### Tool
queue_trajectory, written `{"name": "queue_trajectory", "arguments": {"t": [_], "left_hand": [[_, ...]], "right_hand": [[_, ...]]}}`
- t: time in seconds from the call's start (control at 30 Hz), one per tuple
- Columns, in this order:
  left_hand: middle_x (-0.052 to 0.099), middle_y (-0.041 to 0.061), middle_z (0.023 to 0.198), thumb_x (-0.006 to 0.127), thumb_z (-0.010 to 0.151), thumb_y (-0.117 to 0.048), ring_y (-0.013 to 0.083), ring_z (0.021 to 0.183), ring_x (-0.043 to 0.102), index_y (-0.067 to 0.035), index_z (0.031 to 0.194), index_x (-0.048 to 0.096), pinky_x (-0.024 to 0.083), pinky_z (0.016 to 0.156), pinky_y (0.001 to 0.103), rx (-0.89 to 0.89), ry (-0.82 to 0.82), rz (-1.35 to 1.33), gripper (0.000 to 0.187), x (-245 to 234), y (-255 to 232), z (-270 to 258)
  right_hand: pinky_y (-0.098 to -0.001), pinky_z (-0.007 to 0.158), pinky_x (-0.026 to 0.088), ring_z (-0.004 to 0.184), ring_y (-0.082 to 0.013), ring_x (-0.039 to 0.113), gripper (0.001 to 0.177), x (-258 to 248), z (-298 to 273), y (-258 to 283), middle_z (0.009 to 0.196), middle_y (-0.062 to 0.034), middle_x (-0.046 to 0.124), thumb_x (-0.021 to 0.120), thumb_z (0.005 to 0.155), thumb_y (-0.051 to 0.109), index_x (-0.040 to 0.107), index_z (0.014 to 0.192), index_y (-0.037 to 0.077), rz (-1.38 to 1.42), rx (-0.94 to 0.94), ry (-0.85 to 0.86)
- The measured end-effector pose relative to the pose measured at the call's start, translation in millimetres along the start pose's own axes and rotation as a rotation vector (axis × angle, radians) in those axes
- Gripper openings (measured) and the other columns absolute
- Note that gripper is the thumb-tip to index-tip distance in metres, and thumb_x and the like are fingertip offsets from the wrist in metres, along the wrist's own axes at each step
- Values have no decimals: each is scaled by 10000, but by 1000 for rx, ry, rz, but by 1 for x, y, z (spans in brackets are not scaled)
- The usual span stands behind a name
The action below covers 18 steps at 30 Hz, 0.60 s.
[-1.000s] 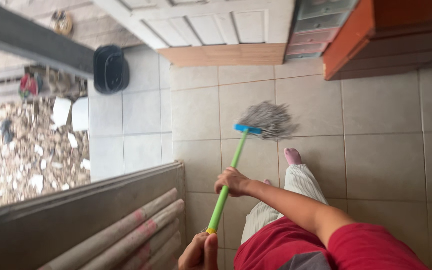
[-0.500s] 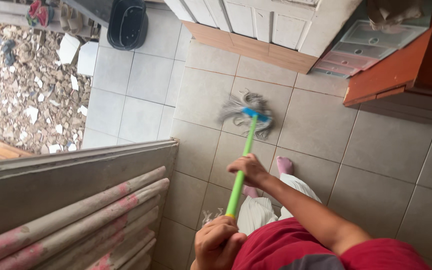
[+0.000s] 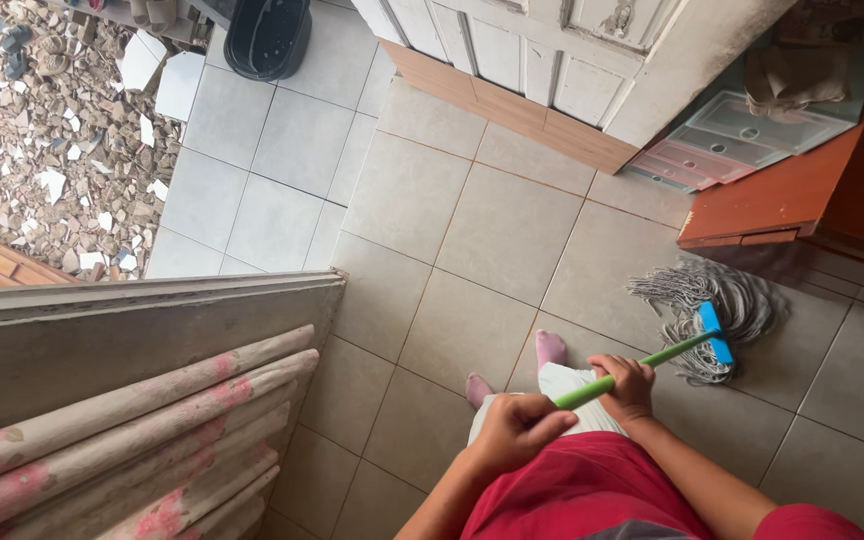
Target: The person is mopping the tiled floor using a mop, moving it across the surface near a wooden dresser, a doorway, and walls.
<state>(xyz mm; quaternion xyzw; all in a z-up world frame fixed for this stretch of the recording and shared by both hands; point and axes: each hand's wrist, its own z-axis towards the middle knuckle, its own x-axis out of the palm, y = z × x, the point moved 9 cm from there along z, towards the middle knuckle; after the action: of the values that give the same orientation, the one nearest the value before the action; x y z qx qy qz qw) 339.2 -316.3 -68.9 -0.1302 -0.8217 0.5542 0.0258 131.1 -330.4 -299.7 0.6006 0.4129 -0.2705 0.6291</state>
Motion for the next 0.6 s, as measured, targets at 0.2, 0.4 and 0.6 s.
{"name": "queue_trajectory", "arguments": {"t": [0.2,0.4,0.6], "left_hand": [[486,52,539,774,935,-113,122,481,420,-6,748,686,412,551,305,231,-331,2,233,-76,-40,-18],[619,72,687,750,923,-59,192,639,615,1,765,635,495,624,309,383,-582,82,205,-112,-77,-61],[480,33,608,755,948,-35,170,565,487,-29,713,568,520,691,329,426,-844,85,301,-130,-58,-86]], "right_hand": [[-428,846,364,821,-212,638,119,12,69,92,806,43,685,678,820,158,707,910,230,186,-286,-2],[-436,897,394,865,-253,616,170,53,128,172,806,22,652,657,827,115,727,910,244,266,-457,115],[-541,1061,374,962,-272,630,152,136,170,254,827,-10,661,707,851,154,753,940,268,206,-665,347]]}}
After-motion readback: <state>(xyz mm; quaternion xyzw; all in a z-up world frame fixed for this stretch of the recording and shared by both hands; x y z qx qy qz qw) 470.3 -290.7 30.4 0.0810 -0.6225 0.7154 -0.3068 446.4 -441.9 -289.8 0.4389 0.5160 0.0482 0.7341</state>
